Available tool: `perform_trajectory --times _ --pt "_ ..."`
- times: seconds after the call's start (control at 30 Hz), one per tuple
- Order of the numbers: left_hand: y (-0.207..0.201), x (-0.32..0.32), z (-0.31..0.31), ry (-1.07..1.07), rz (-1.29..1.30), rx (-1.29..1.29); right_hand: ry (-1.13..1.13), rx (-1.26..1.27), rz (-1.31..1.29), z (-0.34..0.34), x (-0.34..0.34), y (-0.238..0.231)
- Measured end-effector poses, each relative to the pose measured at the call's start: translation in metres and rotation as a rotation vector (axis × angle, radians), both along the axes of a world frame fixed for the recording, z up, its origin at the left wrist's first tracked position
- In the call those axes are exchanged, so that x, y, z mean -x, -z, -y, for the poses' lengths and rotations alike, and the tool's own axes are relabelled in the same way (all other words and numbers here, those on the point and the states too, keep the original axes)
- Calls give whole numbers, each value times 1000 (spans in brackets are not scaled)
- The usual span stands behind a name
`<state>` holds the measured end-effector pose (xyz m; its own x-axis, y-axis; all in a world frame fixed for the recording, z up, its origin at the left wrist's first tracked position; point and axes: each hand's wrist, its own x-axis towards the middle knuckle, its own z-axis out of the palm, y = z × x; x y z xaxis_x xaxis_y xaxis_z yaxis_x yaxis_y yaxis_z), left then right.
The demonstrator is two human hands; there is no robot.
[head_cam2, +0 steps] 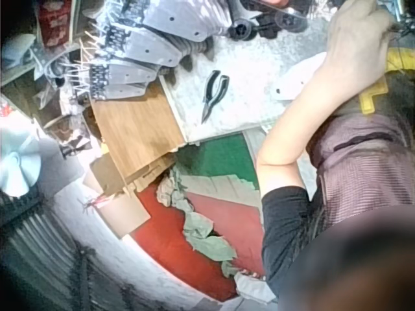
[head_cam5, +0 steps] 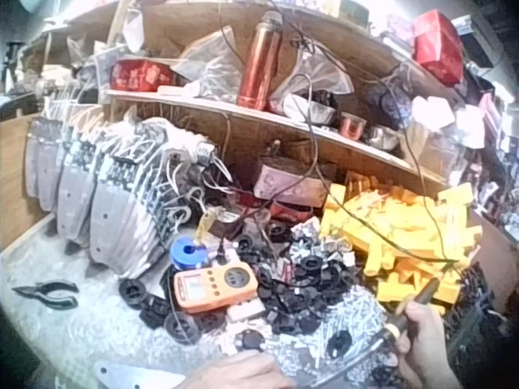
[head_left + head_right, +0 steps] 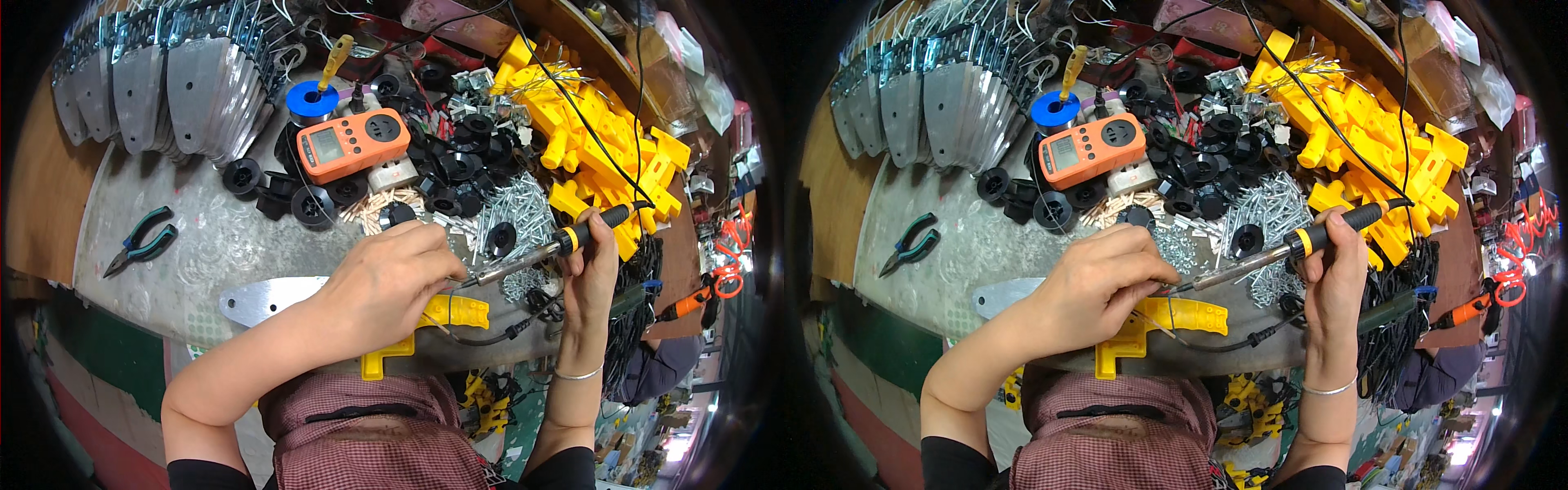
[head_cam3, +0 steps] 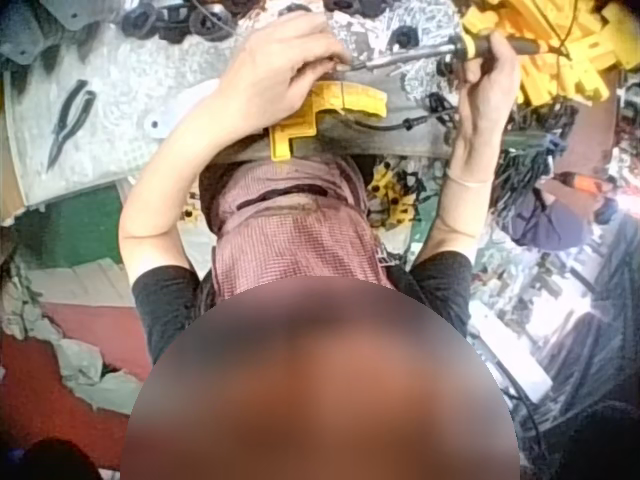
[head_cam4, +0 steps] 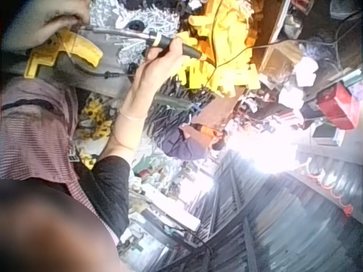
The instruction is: Soldering wires and assembling internal components of a yellow plastic electronic device housing.
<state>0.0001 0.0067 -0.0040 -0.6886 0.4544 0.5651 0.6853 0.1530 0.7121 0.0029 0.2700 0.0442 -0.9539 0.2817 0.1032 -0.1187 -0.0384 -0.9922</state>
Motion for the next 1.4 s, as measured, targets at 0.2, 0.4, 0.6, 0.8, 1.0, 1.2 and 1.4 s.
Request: perform_trajectory --times 0.2,0.4,0.6,0.8,1.0,1.2,1.4 --pt "-14 -5 16 -75 -8 36 37 -15 -4 -2 -1 -5" --pt "-19 -19 53 -233 21 78 33 22 -63 4 -7 -25" --pt "-7 -23 61 -171 77 88 -5 -200 -118 41 -20 -38" --pt "2 -20 55 -113 60 80 -66 -281 -95 62 -20 -35" --pt "7 -17 51 -112 25 67 -99 -267 -56 64 -16 -26" --pt "8 -15 51 -102 34 73 -136 -276 -47 62 -12 -23" --pt "9 -15 49 -106 42 62 -143 -280 -35 60 -12 -20"
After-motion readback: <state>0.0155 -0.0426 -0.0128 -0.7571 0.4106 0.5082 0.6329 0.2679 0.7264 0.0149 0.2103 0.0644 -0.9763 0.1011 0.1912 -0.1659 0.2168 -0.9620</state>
